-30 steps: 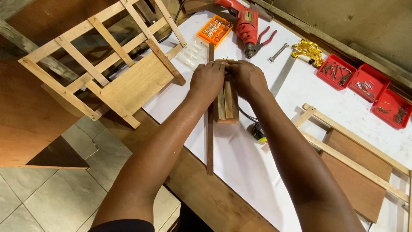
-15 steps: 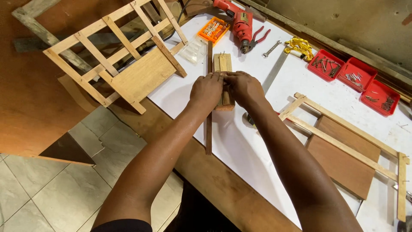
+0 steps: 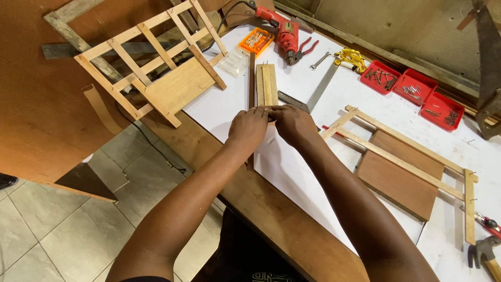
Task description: The person assembles small wooden lattice frames on a workbench, picking thin wood strips, aligning them over a board, and hammering nails to join the pieces. They use a tape measure to check lengths and sort through a pile of wood strips to select pieces.
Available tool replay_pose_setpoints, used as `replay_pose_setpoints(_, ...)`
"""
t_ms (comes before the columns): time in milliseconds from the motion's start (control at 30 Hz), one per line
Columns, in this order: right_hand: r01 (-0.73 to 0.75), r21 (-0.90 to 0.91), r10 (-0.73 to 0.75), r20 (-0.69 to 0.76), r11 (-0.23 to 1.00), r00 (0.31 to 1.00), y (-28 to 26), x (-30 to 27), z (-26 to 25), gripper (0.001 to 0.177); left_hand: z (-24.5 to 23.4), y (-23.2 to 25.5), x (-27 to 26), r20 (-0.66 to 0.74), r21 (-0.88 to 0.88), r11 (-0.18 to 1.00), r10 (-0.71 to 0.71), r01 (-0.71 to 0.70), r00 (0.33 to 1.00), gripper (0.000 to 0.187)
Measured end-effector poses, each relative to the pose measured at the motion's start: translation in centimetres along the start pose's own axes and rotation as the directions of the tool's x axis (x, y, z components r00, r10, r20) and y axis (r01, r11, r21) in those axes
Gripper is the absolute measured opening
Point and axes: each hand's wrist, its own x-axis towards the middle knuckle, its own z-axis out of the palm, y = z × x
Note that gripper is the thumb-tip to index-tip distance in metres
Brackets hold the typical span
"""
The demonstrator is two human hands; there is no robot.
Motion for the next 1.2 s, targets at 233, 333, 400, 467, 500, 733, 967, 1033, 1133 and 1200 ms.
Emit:
replay_pose_setpoints(233, 0.081, 0.005, -0.08, -0.109, 0.997, 0.991, 1.9, 3.6, 0.8, 0.034, 0.9, -1.7, 3.5, -0.012, 0.022, 1.0, -0.012, 0.013, 1.0, 0.04)
replay_pose_setpoints(333, -0.006, 0.057, 0.008, -0.029, 0.998, 1.0, 2.5, 6.3, 0.4, 0.033, 1.7, -3.1, 6.2, 0.004, 0.012, 0.999, -0.038, 0.038, 0.999, 0.039)
replay_pose_setpoints(400, 0.018, -0.007, -0.019, -0.06, 1.0, 0.998, 3.9, 8.3, 1.3, 0.035, 2.0, -4.1, 7.6, -0.007, 0.017, 0.999, -0.046, 0.046, 0.999, 0.036)
replay_pose_setpoints(467, 0.037, -0.001, -0.037, -0.078, 0.999, 0.996, 4.8, 10.2, 1.7, 0.033, 3.6, -4.9, 9.5, -0.03, 0.01, 0.999, -0.051, 0.051, 0.998, 0.034)
replay_pose_setpoints(500, 0.059, 0.003, -0.058, -0.104, 0.998, 0.993, 5.3, 11.2, 1.9, 0.032, 4.4, -5.4, 10.5, -0.059, 0.008, 0.998, -0.055, 0.056, 0.997, 0.032)
replay_pose_setpoints(733, -0.011, 0.04, 0.013, -0.065, 0.999, 0.998, 5.9, 14.9, 1.2, 0.031, 5.7, -7.1, 14.3, 0.001, -0.009, 0.997, -0.078, 0.078, 0.997, 0.029)
replay_pose_setpoints(967, 0.018, 0.038, -0.014, -0.09, 0.999, 0.996, 5.6, 13.9, 1.4, 0.031, 5.8, -6.7, 13.1, -0.084, -0.043, 0.994, -0.104, 0.1, 0.991, 0.036)
replay_pose_setpoints(1033, -0.023, -0.01, 0.022, -0.05, 1.0, 0.999, 5.4, 12.4, 1.6, 0.031, 5.2, -5.9, 11.9, -0.089, -0.043, 0.994, -0.1, 0.097, 0.991, 0.038)
replay_pose_setpoints(1133, 0.075, -0.026, -0.078, -0.132, 0.997, 0.988, 4.9, 9.8, 1.8, 0.032, 3.8, -4.7, 9.4, -0.071, -0.022, 0.996, -0.083, 0.082, 0.994, 0.042)
replay_pose_setpoints(1200, 0.07, 0.023, -0.067, -0.11, 0.997, 0.992, 3.7, 7.7, 1.2, 0.035, 2.8, -3.6, 7.5, -0.025, 0.004, 0.998, -0.067, 0.067, 0.997, 0.044)
